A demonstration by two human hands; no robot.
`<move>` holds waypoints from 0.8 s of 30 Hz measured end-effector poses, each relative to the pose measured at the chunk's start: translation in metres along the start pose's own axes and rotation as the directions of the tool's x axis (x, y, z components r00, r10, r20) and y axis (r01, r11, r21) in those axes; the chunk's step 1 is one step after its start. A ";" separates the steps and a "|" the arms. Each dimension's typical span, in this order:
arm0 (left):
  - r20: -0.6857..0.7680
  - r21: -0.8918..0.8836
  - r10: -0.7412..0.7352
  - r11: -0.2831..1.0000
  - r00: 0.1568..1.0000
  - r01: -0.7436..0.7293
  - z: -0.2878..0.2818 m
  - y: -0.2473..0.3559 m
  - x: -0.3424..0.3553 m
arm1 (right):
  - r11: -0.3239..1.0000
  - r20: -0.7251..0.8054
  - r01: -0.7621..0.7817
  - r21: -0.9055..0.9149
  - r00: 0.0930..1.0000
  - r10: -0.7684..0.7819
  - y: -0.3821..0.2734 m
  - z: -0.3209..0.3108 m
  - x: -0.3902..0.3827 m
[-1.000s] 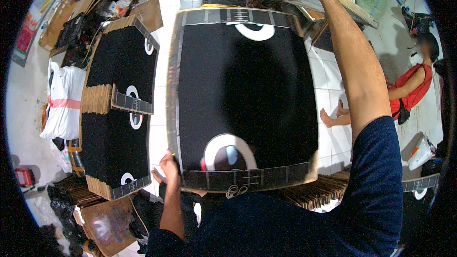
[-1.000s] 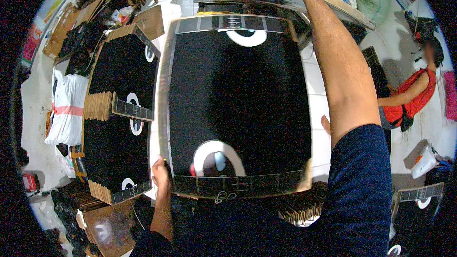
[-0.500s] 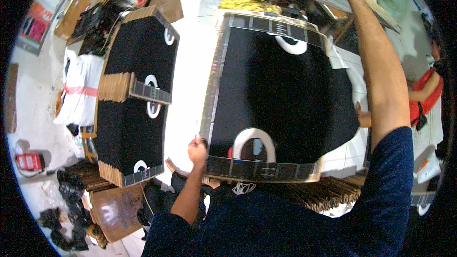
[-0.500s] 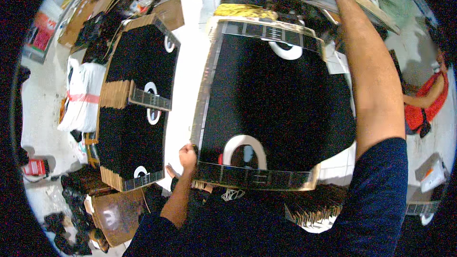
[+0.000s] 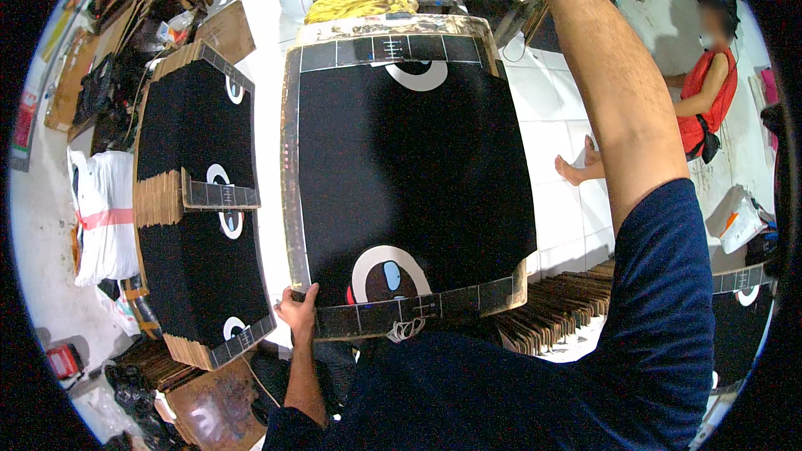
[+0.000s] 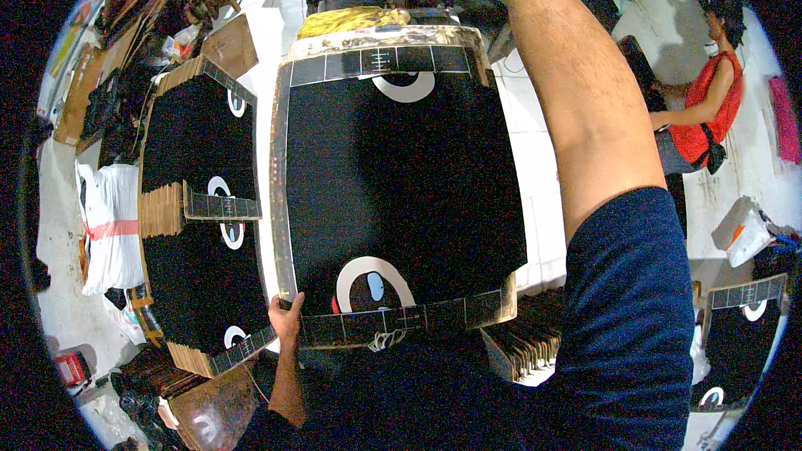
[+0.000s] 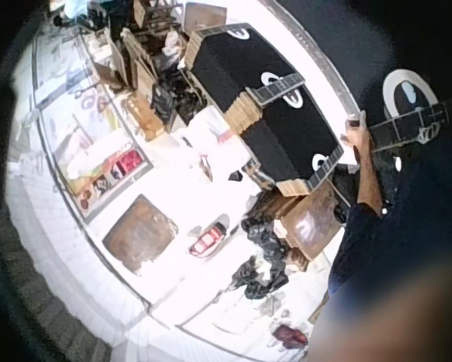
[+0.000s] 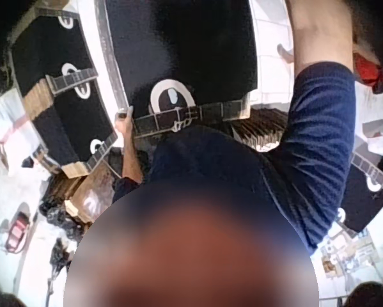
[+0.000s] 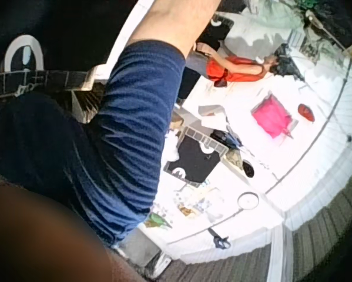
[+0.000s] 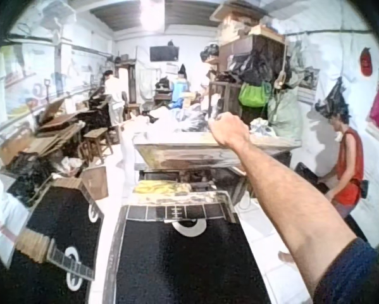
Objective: The person repeatedly aligns a screen printing frame over a black t-shirt and uses a squeegee to pull ink across the mesh. They lift the frame to check the print, reposition the shirt, and occasionally add more ink to the screen before continuing the process.
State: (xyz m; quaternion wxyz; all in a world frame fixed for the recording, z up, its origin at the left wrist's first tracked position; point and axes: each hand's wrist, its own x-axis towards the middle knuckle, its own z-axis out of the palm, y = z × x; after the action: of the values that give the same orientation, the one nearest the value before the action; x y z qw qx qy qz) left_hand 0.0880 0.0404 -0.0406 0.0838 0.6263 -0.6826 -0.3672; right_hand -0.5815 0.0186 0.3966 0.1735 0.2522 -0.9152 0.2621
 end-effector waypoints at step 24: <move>-0.105 0.065 -0.126 0.989 0.986 0.133 0.012 0.079 0.015 | 0.990 0.016 0.114 -0.082 0.993 -0.113 -0.007 -0.005 0.043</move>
State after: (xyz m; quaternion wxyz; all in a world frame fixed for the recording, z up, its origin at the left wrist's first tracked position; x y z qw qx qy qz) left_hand 0.0158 0.0271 -0.0063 0.0714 0.6897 -0.6481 -0.3149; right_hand -0.6116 0.0011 0.4227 0.1931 0.2979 -0.9104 0.2124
